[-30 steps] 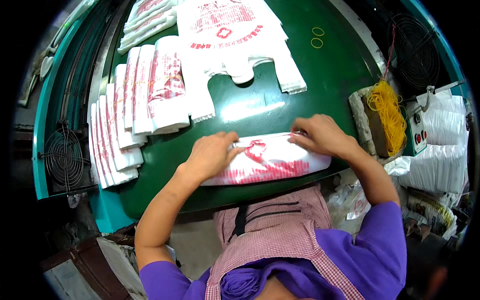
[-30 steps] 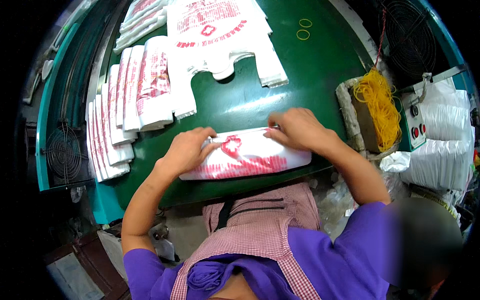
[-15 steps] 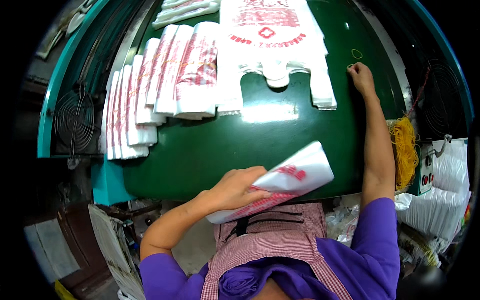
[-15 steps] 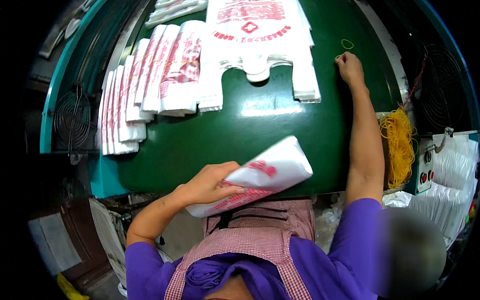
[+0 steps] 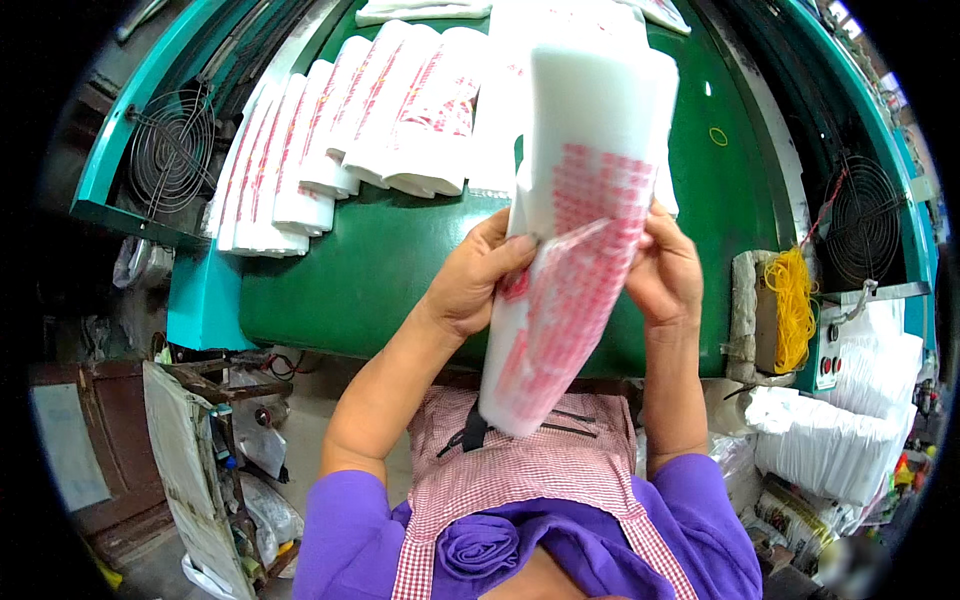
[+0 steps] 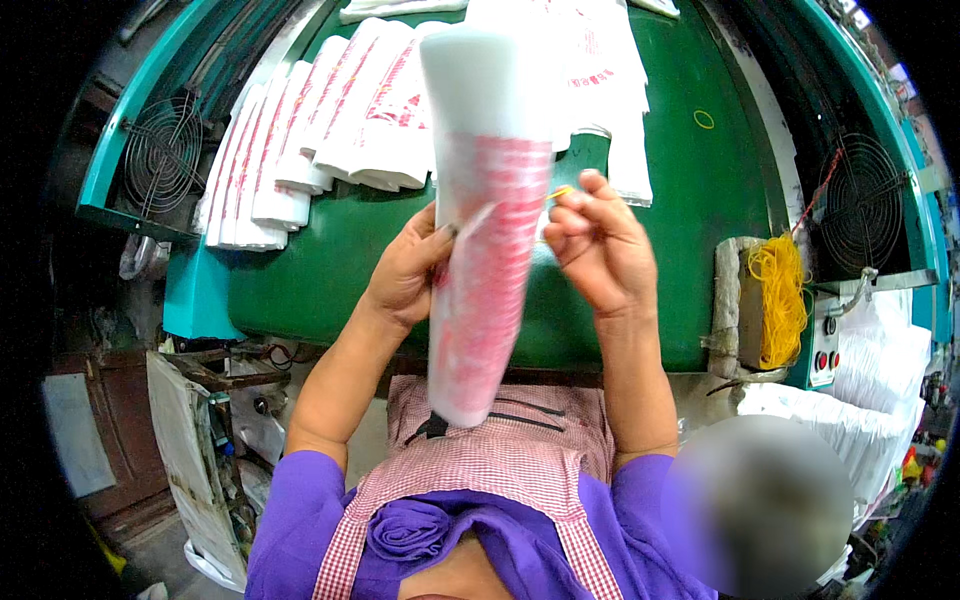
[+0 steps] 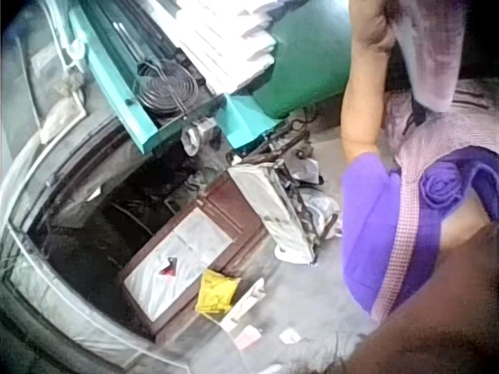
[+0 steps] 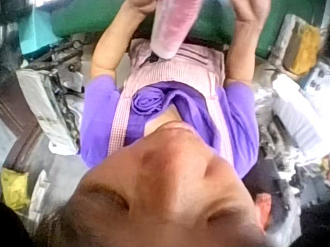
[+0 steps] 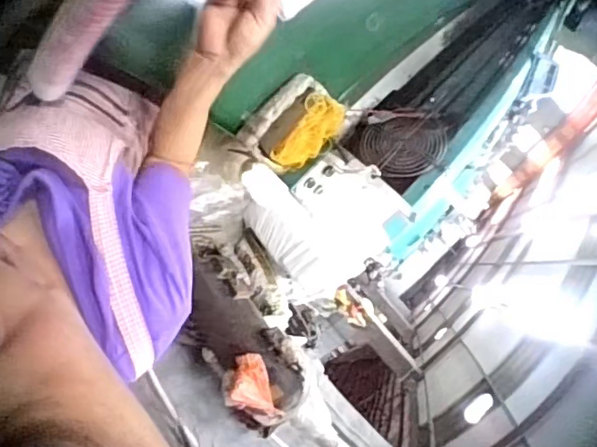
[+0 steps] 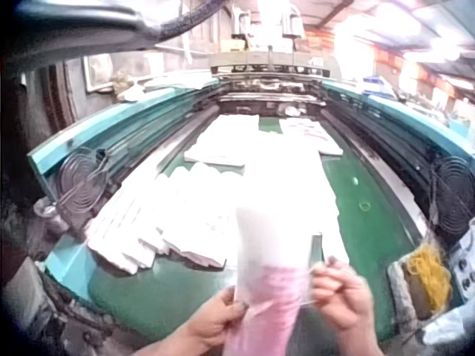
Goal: The person folds white plastic shopping bags with red text on a green table. They roll each bag tightly, secure it with a yellow rubber band, and place it in a stack. The person then gathers the stack of finished bundles and places them into a large white sack.
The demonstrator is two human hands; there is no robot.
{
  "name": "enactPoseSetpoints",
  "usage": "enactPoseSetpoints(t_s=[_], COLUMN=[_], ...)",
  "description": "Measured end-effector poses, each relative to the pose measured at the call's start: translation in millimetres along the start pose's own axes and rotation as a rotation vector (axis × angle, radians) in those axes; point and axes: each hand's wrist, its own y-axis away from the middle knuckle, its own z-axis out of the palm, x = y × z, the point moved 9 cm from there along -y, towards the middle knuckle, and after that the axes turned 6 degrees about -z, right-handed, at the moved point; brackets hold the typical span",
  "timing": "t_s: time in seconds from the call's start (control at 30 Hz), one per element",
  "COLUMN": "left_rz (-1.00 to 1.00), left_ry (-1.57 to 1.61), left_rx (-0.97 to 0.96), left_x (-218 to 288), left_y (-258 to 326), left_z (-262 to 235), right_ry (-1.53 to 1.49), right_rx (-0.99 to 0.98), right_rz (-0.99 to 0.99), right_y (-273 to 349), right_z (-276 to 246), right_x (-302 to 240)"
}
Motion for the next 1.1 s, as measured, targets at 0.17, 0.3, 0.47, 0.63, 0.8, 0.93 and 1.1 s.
enactPoseSetpoints(t_s=[0.17, 0.3, 0.47, 0.63, 0.8, 0.93, 1.1], left_rz=[-0.041, -0.011, 0.060, 0.025, -0.046, 0.327, 0.568], left_ry=[-0.997, -1.343, -1.695, -1.742, -0.755, -0.883, -1.370], left_rx=[0.074, 0.318, 0.180, 0.228, 0.416, 0.522, 0.796], left_x=[34.9, 73.3, 66.4, 71.0, 100.3, 157.9, 273.1], left_y=[31.3, 33.7, 46.7, 50.2, 68.3, 66.5, 51.1], left_z=[-25.5, -48.1, -27.6, -39.9, -102.2, -107.0, -113.2], right_ry=[0.553, 1.135, 0.910, 1.587, 1.623, 1.575, 2.293], right_rx=[-0.411, -0.813, -0.514, -1.224, -1.253, -1.000, -0.349], right_rz=[-0.160, -0.104, -0.033, 0.138, 0.112, -0.261, -0.543], right_y=[19.5, 46.9, -6.9, 40.1, 50.0, 14.6, -131.4], right_z=[95.5, 106.4, 63.7, 85.4, 61.0, 71.1, 6.5], right_x=[-39.6, 34.4, 20.6, 88.7, 78.4, 70.8, -16.6])
